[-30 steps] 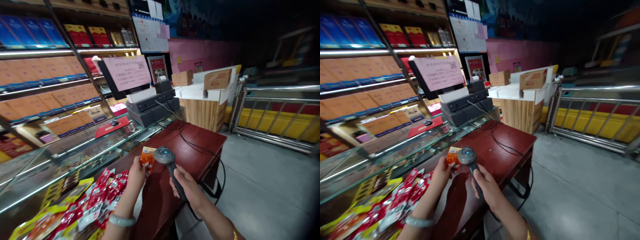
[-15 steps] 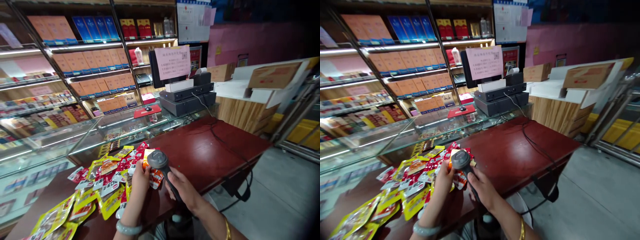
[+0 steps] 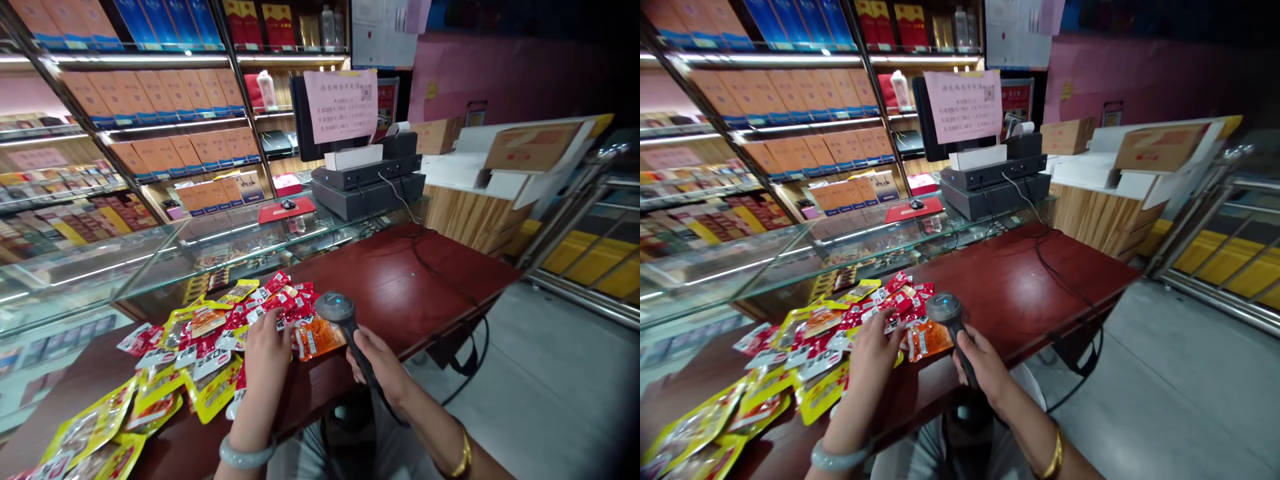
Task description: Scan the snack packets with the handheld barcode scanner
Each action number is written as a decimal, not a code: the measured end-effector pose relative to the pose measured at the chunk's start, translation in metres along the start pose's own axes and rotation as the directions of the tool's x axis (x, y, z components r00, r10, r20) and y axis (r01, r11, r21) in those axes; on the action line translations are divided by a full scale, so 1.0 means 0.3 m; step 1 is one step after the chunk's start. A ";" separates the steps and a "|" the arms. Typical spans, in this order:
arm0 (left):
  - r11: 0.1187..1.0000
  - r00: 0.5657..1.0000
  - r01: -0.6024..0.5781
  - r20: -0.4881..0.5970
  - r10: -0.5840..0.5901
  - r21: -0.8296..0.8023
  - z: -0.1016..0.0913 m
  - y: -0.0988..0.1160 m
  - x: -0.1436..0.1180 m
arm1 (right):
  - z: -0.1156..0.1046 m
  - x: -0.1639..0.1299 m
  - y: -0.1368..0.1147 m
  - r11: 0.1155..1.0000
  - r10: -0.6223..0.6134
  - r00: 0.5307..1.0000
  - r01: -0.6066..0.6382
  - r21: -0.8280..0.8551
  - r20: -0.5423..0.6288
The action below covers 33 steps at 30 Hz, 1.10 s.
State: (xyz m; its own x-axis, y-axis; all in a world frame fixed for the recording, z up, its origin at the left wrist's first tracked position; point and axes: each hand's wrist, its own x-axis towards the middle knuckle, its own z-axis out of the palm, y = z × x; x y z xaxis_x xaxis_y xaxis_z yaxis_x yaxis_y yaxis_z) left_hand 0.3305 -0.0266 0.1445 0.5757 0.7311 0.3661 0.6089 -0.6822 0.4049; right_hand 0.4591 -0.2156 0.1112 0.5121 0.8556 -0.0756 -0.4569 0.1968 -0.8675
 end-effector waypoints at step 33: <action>0.941 0.957 0.222 0.242 -0.160 -0.257 0.155 0.193 0.095 | -0.139 -0.032 -0.096 0.997 -0.070 0.997 0.071 0.022 -0.017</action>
State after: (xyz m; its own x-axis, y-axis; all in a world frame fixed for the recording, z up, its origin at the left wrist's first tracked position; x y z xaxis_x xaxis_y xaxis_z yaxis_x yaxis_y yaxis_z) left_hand 0.4076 -0.0456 0.1395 0.5859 0.8061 0.0831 0.5604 -0.4771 0.6770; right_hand 0.4975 -0.2494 0.1164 0.5552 0.8314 -0.0229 -0.4353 0.2670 -0.8598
